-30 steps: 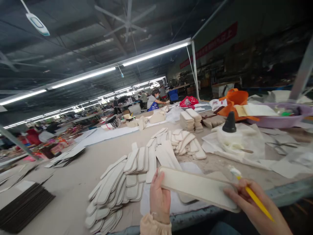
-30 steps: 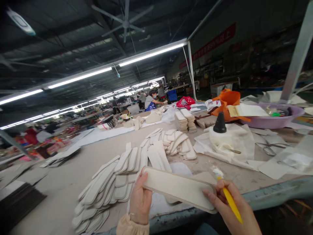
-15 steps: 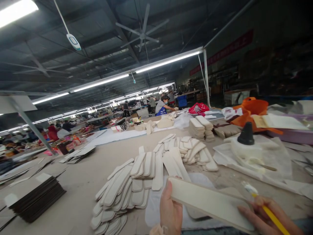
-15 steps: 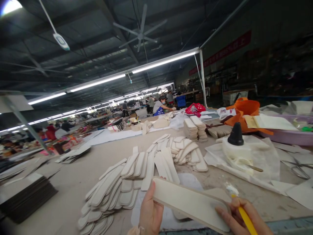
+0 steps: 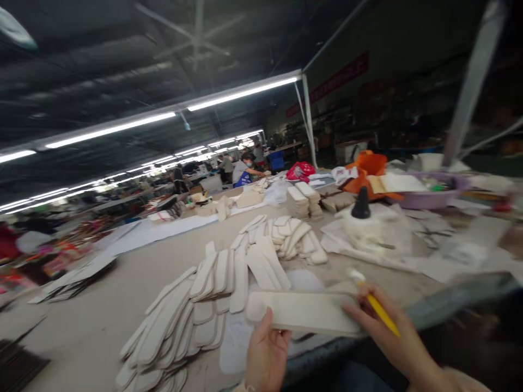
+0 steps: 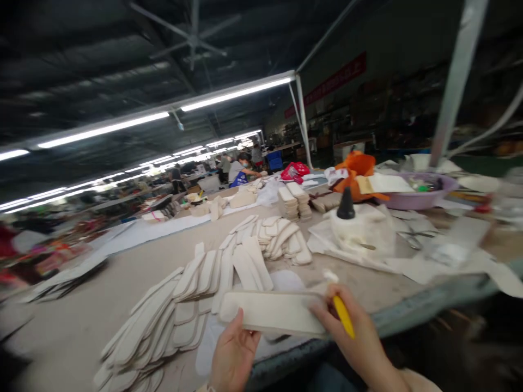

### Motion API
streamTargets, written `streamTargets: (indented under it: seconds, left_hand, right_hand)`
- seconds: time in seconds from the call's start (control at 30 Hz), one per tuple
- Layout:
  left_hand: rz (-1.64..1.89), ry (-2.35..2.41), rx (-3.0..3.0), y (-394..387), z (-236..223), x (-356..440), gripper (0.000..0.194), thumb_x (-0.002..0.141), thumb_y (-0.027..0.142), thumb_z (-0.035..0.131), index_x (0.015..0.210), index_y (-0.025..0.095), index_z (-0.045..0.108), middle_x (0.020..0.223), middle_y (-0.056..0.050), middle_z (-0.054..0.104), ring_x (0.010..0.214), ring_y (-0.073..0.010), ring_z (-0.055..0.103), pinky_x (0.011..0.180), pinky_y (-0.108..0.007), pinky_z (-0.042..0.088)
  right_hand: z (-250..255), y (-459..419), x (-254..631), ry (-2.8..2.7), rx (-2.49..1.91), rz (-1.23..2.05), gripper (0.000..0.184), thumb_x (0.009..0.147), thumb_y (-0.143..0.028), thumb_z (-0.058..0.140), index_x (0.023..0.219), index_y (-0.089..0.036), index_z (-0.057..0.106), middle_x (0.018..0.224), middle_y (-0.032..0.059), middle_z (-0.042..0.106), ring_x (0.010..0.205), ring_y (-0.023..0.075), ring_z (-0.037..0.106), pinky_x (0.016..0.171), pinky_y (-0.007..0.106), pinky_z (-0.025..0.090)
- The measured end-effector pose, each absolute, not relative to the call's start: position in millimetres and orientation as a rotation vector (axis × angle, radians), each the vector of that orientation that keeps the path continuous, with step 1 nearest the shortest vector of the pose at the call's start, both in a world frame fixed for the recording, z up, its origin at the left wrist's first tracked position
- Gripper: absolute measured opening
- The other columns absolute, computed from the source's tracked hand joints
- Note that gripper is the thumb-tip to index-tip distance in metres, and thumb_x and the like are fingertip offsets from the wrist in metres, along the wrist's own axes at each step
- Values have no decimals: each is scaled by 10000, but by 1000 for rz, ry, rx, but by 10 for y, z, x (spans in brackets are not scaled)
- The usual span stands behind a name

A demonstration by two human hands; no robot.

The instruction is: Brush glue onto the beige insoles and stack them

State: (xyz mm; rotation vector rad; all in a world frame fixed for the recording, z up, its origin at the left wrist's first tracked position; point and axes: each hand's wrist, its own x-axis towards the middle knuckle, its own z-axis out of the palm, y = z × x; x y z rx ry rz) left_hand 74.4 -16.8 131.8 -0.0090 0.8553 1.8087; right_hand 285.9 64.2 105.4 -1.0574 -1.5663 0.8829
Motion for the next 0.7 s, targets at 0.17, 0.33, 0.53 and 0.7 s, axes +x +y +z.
streamTargets:
  seconds: [0.17,0.33,0.53,0.7]
  left_hand:
    - [1747,945,128,-274,1065,678,371,885,88,513,1209,255,583,1116,-76,719,1056,-218,666,864,-404,581]
    - [1757,1011,82,-322,1014,620,370,889,83,504,1197,267,594,1120,-68,719,1033,-194,675,849,-357,587]
    - [1798,975,-46,-407,1078,705,312,872,104,556,1159,221,597,1102,-79,722,1023,-185,679,875,-356,572]
    - [1828,924,-59,-430,1085,749,200,856,162,605,1055,157,626,1020,-105,739,986,-211,692,883,-383,566]
  right_hand:
    - [1166,599,2747,-1543,-979,1046,248,819,-365,635,876,-239,430,722,-40,488,644,128,497,589,236,423]
    - [1101,564,2706,-1534,-1013,1066,245,830,-382,623,887,-240,431,728,-42,492,659,131,502,610,236,425]
    - [1031,547,2722,-1649,-1067,1003,245,848,-421,594,874,-238,434,711,-36,506,643,140,521,615,251,428]
    - [833,615,2742,-1615,-1121,919,314,758,-482,674,838,-245,484,702,-35,540,668,159,559,620,258,435]
